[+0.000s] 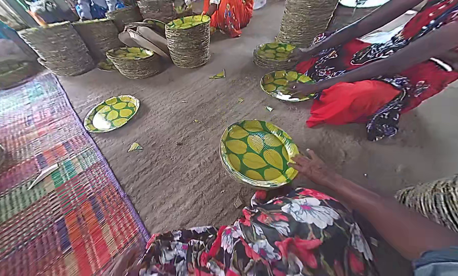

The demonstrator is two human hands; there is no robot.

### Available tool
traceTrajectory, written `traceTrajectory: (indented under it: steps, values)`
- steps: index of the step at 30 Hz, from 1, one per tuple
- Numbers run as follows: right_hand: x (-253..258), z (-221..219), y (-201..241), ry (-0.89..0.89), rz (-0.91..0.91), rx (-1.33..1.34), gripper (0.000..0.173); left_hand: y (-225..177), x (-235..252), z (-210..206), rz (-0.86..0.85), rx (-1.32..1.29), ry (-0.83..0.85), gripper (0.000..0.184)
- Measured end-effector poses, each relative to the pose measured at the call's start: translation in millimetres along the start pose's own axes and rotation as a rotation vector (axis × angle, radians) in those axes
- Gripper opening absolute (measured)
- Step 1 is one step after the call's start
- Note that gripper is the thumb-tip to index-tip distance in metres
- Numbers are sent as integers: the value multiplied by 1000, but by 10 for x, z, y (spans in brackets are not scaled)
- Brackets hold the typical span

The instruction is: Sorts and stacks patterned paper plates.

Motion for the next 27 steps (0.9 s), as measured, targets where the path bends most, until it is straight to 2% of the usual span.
traceTrajectory:
  steps: [2, 4, 6, 8, 10, 11, 13, 14, 16, 20, 22, 25, 27]
  values:
    - [9, 125, -32, 93, -240, 47, 47, -23, -27, -10, 20, 12, -26, 44]
    - [196, 424, 89, 11, -338, 111, 46, -12, -33, -52, 24, 40, -75, 42]
    - [476, 917, 495, 41, -340, 198, 31, -47, -25, -61, 24, 55, -97, 41]
    - [810, 1197, 966, 180, -265, 321, 48, -186, -14, 22, 42, 58, -40, 43]
    - [1087, 1235, 1462, 350, -207, 427, 67, -400, 10, 147, 29, 70, 17, 45]
    - [1164, 1195, 1699, 416, -211, 442, 71, -512, 40, 224, 13, 93, 33, 45]
    - [1179, 1111, 2075, 484, -234, 426, 64, -749, 153, 377, -18, 124, 50, 48]
    - [1136, 1078, 2211, 480, -248, 391, 52, -860, 244, 441, -30, 132, 49, 48]
    - [1070, 992, 2349, 439, -288, 305, 34, -1005, 489, 472, -42, 114, 61, 49]
    - [1101, 873, 2197, 333, -333, 319, 35, -889, 1089, 121, -59, -26, 117, 47]
    - [1114, 906, 2117, 216, -287, 301, 37, -713, 1320, -162, -64, -114, 60, 47]
    - [1126, 1038, 2223, -89, -26, 222, 32, -516, 1448, -451, 21, -111, -214, 62]
    - [1116, 997, 2442, -246, 242, 205, 28, -461, 1494, -493, -48, 22, -486, 67]
Point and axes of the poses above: each hand's wrist, its own x-axis towards the middle knuckle, its own z-axis out of the back of the hand, y = z × x, the point moved 3 cm from there along x, towards the middle knuckle, and after that the axes turned 8 degrees about y, right-handed, at the moved point
